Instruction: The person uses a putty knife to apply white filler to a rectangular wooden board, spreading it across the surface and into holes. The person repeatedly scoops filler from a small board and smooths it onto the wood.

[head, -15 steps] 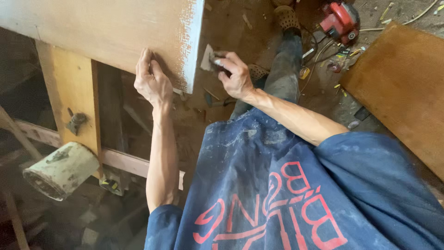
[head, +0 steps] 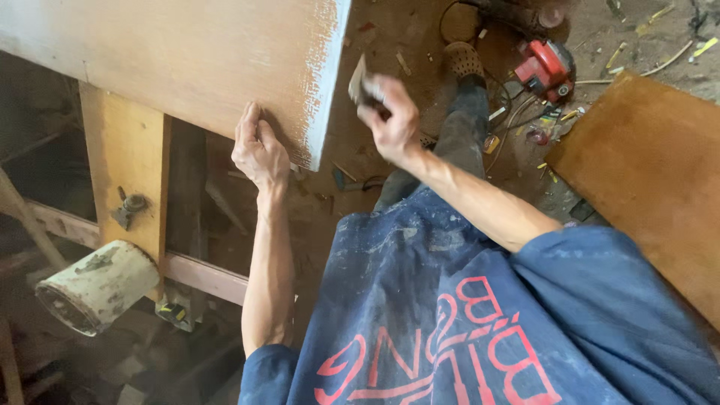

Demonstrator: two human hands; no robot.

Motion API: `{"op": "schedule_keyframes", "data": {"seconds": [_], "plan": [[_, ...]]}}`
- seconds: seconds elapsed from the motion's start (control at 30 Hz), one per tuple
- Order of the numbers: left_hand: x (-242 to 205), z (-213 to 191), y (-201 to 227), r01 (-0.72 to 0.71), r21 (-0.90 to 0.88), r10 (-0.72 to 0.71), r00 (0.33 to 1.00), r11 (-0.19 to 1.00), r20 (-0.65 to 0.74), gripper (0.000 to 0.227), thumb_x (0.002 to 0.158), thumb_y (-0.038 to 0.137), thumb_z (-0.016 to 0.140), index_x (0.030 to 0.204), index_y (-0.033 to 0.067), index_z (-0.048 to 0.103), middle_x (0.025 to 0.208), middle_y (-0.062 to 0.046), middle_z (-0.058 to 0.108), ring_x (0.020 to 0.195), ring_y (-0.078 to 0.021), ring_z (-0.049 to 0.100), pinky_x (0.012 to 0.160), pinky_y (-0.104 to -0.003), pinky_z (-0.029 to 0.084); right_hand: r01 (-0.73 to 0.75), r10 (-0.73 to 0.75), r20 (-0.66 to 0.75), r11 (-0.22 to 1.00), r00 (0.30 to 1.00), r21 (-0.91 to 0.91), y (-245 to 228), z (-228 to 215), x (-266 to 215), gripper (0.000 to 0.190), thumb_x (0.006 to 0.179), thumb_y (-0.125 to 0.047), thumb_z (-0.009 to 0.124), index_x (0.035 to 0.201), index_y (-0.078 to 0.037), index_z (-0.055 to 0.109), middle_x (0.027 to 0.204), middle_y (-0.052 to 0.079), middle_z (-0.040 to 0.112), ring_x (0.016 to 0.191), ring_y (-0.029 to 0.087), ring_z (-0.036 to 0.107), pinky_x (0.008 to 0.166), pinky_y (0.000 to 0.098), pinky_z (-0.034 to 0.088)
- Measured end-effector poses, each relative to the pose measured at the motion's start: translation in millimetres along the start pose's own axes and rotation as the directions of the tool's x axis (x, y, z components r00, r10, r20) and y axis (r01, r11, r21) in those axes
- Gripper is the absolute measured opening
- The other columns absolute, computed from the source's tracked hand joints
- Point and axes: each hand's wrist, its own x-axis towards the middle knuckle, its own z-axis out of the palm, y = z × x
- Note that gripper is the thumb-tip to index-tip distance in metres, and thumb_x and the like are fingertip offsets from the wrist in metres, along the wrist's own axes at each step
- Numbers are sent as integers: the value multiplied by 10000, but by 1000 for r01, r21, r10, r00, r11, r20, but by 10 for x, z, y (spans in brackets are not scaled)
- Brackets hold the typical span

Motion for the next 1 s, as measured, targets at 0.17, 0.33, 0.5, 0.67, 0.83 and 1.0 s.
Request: {"op": "schedule_keyframes", "data": {"seconds": [0.17,0.33,0.5,0.67,0.83,1.0], "plan": [[23,0,41,29,9,-29,999,1000,15,266,1009,10,596,1248,2,711,1303,-179,699,1198,-287,699,1032,-359,565,-14,17,-39,997,999,70,146,345,301,261,998,-64,650,1257,-44,626,1284,165,659,1185,280,685,958,364,666],[9,-3,93,34,-3,-34,999,999,-14,269,996,8,591,1233,-17,714,1288,-181,709,1187,-289,711,1026,-364,571,-85,85,24,996,996,25,87,286,11,258,991,-56,661,1247,-42,628,1308,182,638,1169,274,679,911,357,678],[11,25,53,6,15,-6,1000,1000,-19,266,998,9,597,1234,-21,716,1290,-188,706,1197,-302,704,1041,-371,562,42,-39,-99,999,994,26,180,213,264,320,973,-55,701,1274,0,608,1274,184,622,1142,301,666,909,392,652],[21,29,117,48,12,-48,999,999,-18,272,994,17,599,1238,-4,717,1293,-193,700,1191,-309,701,1033,-369,557,-41,41,-5,997,999,59,-83,333,176,299,889,11,643,1185,-23,619,1176,155,635,1106,282,661,885,384,615],[-6,-32,144,66,-65,-70,996,996,-50,276,976,-3,598,1225,-13,716,1287,-198,705,1188,-314,707,1033,-376,562,-116,141,306,989,941,-96,-339,-229,-118,380,839,14,695,1216,-15,663,1223,170,646,1148,308,645,990,413,566],[-84,-130,194,132,-92,-146,976,987,-161,282,974,13,624,1240,-15,711,1289,-212,695,1185,-332,695,1031,-391,549,362,-229,496,912,838,-192,-586,-1103,1128,372,914,-43,772,1269,-35,663,1322,169,626,1227,366,623,1070,438,536]]}}
